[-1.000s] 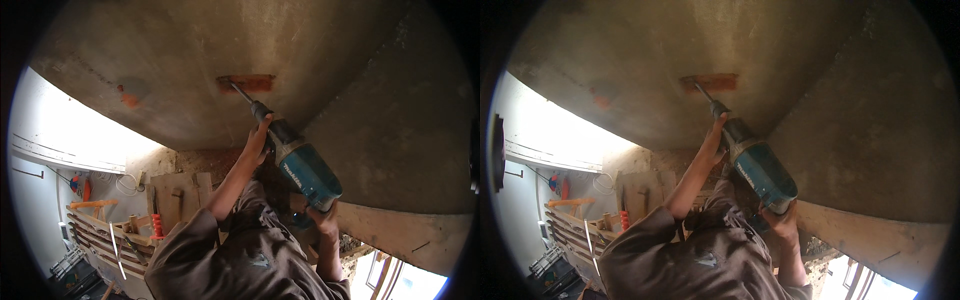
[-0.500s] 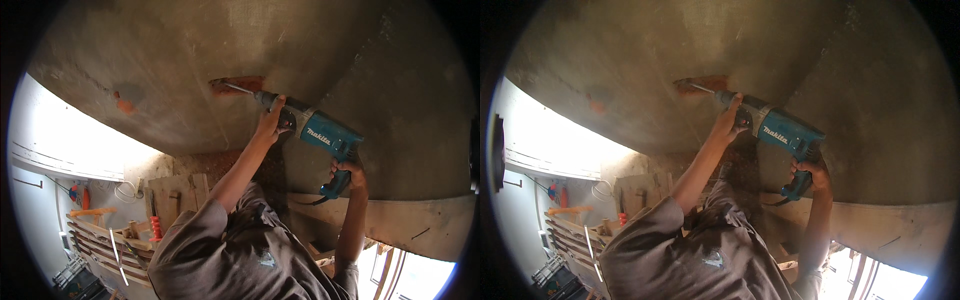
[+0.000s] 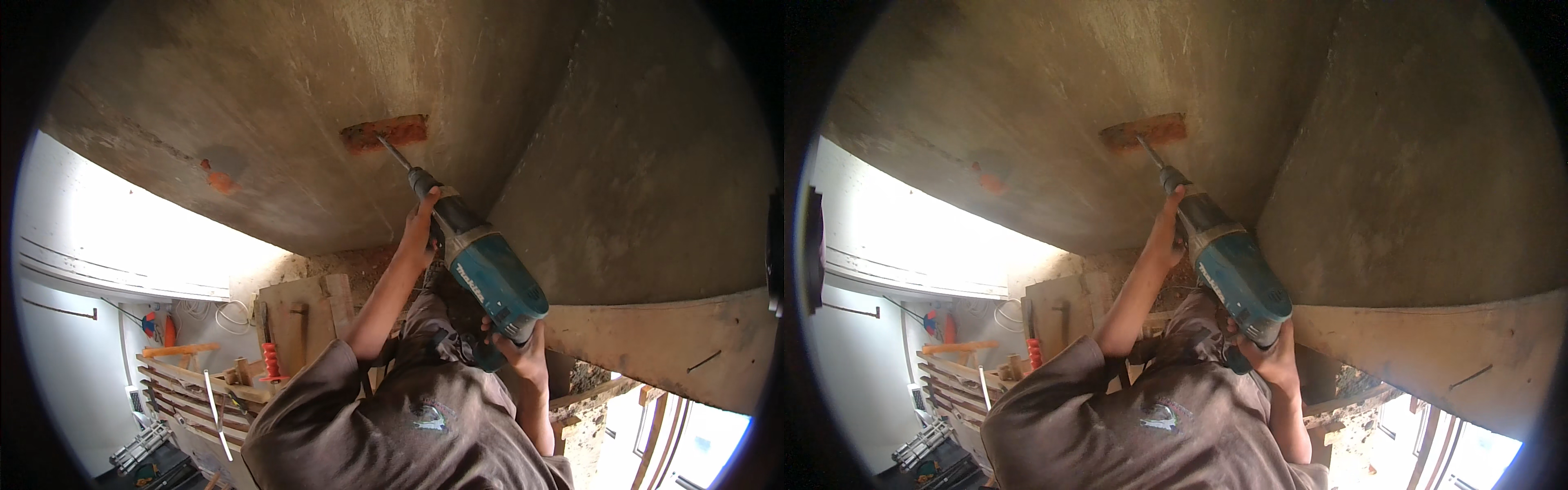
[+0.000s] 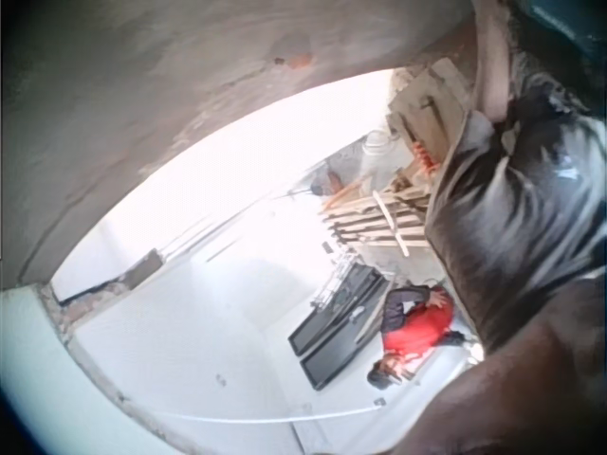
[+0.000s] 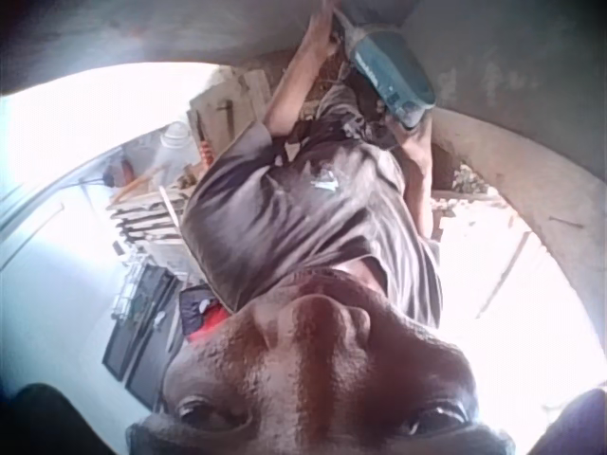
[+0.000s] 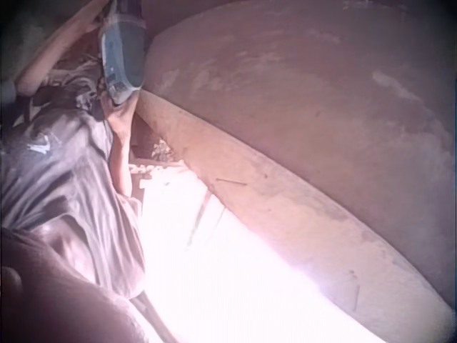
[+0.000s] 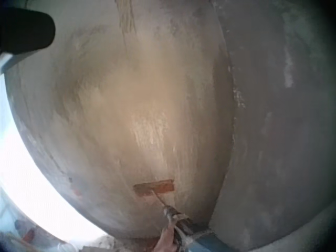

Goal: The person uses a corded rotary hammer drill to create a rectangular hole in a concrete ceiling. They repeatedly position the drill, activate it, and remove debris as the hole deepens.

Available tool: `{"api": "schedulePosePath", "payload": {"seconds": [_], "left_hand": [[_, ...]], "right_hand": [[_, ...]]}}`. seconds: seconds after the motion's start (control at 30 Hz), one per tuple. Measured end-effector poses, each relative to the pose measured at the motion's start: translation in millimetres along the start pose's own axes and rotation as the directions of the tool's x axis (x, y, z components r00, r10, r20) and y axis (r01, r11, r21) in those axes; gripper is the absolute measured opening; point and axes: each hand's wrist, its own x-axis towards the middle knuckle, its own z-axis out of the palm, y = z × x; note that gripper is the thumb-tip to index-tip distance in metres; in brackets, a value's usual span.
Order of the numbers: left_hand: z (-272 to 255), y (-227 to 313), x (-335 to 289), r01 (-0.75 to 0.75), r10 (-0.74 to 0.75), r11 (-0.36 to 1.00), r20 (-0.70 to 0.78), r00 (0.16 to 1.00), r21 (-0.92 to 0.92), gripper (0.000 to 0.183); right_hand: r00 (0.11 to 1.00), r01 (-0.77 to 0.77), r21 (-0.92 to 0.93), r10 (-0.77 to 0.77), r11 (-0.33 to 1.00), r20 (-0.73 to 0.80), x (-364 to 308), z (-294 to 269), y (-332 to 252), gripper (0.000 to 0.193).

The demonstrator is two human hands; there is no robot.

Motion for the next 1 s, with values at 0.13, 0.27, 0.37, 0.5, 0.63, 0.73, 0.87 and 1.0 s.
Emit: {"api": "schedulePosePath", "payload": {"seconds": [0.13,0.27,0.37,0.5,0.63,0.73,0.87,1.0], "left_hand": [[-8.8,10.5,13.4,0.027,-0.029,0.999,-0.066,0.997,-0.031,0.059],[-20.9,8.3,22.1,-0.053,0.053,0.997,-0.008,0.999,-0.057,0.057],[-14.1,12.4,18.1,0.010,-0.010,1.000,-0.099,0.995,0.007,0.057],[-17.7,18.8,27.1,0.021,-0.002,0.995,-0.198,0.980,0.095,0.055],[-14.6,20.1,27.3,-0.036,0.037,0.999,-0.081,0.996,0.009,0.057],[-8.2,15.1,21.5,-0.014,0.018,1.000,-0.140,0.990,0.027,0.059],[0.8,12.8,-3.0,-0.013,0.029,0.993,-0.133,0.991,0.118,0.066],[2.7,10.1,-9.3,0.011,-0.006,0.996,-0.056,0.998,0.091,0.067]], "right_hand": [[0.993,0.029,0.088,-0.019,0.996,-0.120,10.9,24.0,6.3,0.040],[0.993,0.029,0.013,-0.027,0.999,-0.116,14.5,36.0,13.4,0.039],[0.986,0.125,-0.100,-0.135,0.987,-0.096,18.7,18.6,39.1,0.039],[0.997,0.000,0.060,0.004,0.998,-0.078,36.4,15.5,27.0,0.038],[0.998,0.004,0.035,-0.001,0.999,-0.065,40.3,14.2,24.7,0.038],[0.998,0.000,0.004,0.001,1.000,-0.066,36.5,0.6,18.2,0.037],[0.996,-0.043,-0.014,0.042,0.999,-0.083,11.3,9.8,-7.4,0.039],[0.992,-0.020,-0.049,0.013,0.999,-0.128,-5.6,16.2,10.2,0.044]]}}
